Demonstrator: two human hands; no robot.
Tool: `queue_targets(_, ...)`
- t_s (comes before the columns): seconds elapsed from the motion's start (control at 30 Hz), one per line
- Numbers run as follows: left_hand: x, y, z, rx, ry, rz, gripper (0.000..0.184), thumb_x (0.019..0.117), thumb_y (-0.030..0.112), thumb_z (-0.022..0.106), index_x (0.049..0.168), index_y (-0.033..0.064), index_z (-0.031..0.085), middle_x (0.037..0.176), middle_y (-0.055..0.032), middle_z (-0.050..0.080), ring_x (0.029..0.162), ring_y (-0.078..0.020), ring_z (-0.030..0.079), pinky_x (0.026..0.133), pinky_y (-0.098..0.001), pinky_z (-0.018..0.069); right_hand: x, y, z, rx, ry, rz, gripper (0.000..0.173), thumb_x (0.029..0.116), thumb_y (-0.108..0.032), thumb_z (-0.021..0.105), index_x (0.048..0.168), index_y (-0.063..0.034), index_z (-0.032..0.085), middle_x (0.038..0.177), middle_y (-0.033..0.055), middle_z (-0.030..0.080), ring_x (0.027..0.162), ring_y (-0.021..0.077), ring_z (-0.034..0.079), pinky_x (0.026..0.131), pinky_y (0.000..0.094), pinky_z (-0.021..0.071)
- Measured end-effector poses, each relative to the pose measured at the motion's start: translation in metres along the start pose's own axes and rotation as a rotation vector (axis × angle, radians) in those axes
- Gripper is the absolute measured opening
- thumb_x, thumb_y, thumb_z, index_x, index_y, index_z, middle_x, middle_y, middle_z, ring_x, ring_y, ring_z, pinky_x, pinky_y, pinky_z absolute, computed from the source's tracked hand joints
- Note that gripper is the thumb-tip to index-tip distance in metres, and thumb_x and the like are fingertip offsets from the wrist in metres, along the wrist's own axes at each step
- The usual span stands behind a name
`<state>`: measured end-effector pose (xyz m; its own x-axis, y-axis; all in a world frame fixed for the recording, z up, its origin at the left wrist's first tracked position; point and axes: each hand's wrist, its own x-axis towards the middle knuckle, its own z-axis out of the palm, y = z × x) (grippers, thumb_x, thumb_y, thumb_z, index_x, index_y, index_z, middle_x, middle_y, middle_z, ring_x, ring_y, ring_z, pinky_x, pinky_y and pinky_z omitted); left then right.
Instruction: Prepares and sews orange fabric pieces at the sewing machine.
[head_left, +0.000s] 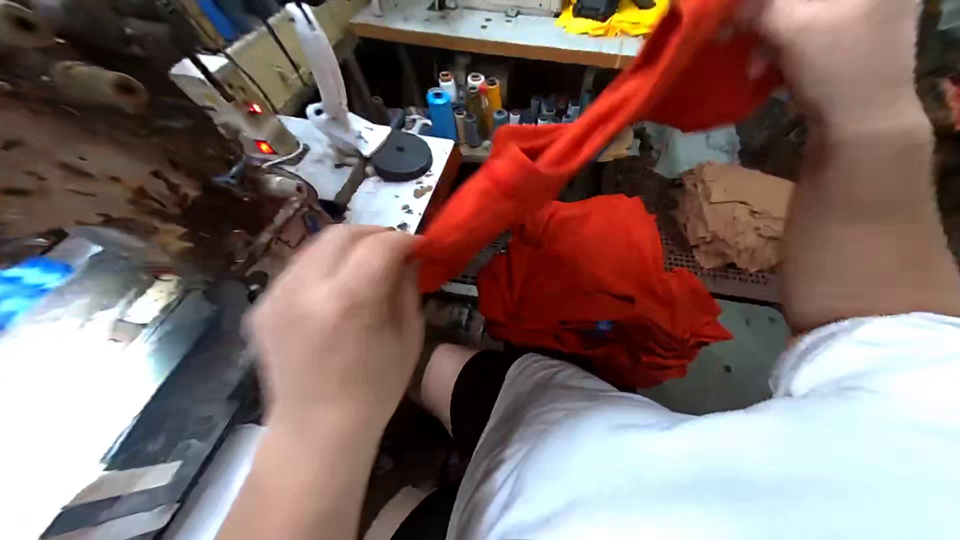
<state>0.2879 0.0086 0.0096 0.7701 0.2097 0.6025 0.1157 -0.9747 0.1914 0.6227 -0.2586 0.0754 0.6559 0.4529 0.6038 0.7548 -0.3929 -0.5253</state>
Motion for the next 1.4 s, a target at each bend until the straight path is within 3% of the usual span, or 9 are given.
queue_targets(0.13,0.002,-0.006,0.128,-0.186,-0.285,-0.092,0.015,0.0984,0.009,0.063,0.106,0.0041,0.076,0.110,-0.0180,0.071,0.105,-0.0369,0.069,0.088,-0.0586,0.0561,-0.046,0.036,-0.046,-0.395,-0.477,0.122,0.012,0.0900,-0.004,0.074,0.100,0.0015,0.070,0.090,0.0231,0.068,0.079,0.0379,0.065,0.073,0.0647,0.0514)
queue_targets(0.3,-0.065,-0.001,0.236,-0.203,-0.936,-0.171,0.028,0.0993,0.010,0.057,0.124,0.0064,0.071,0.135,-0.0211,0.062,0.130,-0.0412,0.056,0.107,-0.0617,0.0446,-0.129,0.106,0.016,-0.510,-1.454,0.609,0.025,0.0942,-0.020,0.076,0.105,0.0021,0.074,0.093,0.0215,0.072,0.082,0.0370,0.070,0.084,0.0602,0.0553)
queue_targets(0.43,-0.108,0.002,0.223,-0.273,-1.182,-0.279,0.056,0.0979,0.016,0.062,0.153,0.0183,0.050,0.151,-0.0203,0.051,0.138,-0.0411,0.050,0.109,-0.0626,0.0434,-0.145,0.088,0.069,-0.403,-1.642,0.452,0.028,0.0980,-0.030,0.072,0.111,-0.0049,0.075,0.087,0.0157,0.071,0.071,0.0268,0.065,0.074,0.0501,0.0556)
queue_targets(0.6,-0.172,-0.015,0.130,-0.564,-0.968,-0.485,0.042,0.1021,0.021,0.061,0.142,0.0105,0.060,0.146,-0.0154,0.057,0.139,-0.0309,0.052,0.116,-0.0521,0.0403,-0.152,0.000,0.188,-0.138,-1.637,-0.171,0.018,0.0998,-0.018,0.067,0.113,-0.0098,0.076,0.098,0.0123,0.074,0.089,0.0277,0.070,0.087,0.0540,0.0556)
queue_targets(0.87,-0.348,0.061,-0.017,-0.570,-0.184,-1.335,0.037,0.0997,0.026,0.065,0.132,0.0080,0.067,0.135,-0.0103,0.065,0.123,-0.0175,0.064,0.106,-0.0370,0.0529,-0.212,-0.266,0.300,0.457,-1.520,-1.045,0.020,0.1023,-0.018,0.058,0.104,-0.0068,0.075,0.098,0.0129,0.072,0.096,0.0296,0.070,0.085,0.0530,0.0552)
queue_targets(0.97,-0.376,0.103,-0.032,-0.484,0.111,-1.424,0.030,0.0964,0.023,0.067,0.120,0.0058,0.072,0.125,-0.0080,0.070,0.112,-0.0132,0.068,0.096,-0.0309,0.0581,-0.240,-0.345,0.324,0.610,-1.368,-1.136,0.019,0.1005,-0.020,0.063,0.102,-0.0073,0.076,0.092,0.0098,0.071,0.089,0.0252,0.070,0.077,0.0474,0.0568)
queue_targets(1.1,-0.385,0.120,-0.037,-0.316,0.314,-1.268,0.023,0.0960,0.020,0.069,0.112,0.0046,0.075,0.121,-0.0058,0.072,0.111,-0.0088,0.069,0.095,-0.0253,0.0583,-0.278,-0.421,0.362,0.458,-1.401,-1.152,0.035,0.1014,-0.039,0.064,0.112,-0.0062,0.072,0.109,0.0130,0.067,0.103,0.0298,0.067,0.085,0.0522,0.0558)
queue_targets(1.3,-0.346,0.069,-0.091,0.397,0.519,-1.122,0.043,0.0867,0.039,0.079,0.104,0.0012,0.066,0.107,-0.0151,0.068,0.102,-0.0188,0.067,0.088,-0.0324,0.0579,-0.293,-0.427,0.332,0.763,-1.489,-0.997,0.028,0.1046,-0.026,0.058,0.092,-0.0024,0.068,0.086,0.0098,0.065,0.082,0.0211,0.065,0.076,0.0425,0.0545)
queue_targets(1.4,-0.305,0.027,-0.115,0.513,0.451,-1.102,0.035,0.0875,0.026,0.076,0.108,-0.0012,0.069,0.107,-0.0172,0.071,0.098,-0.0275,0.072,0.083,-0.0434,0.0613,-0.271,-0.413,0.324,0.976,-1.492,-0.786,0.026,0.1032,-0.025,0.059,0.091,-0.0044,0.069,0.078,0.0033,0.063,0.072,0.0098,0.060,0.069,0.0310,0.0516)
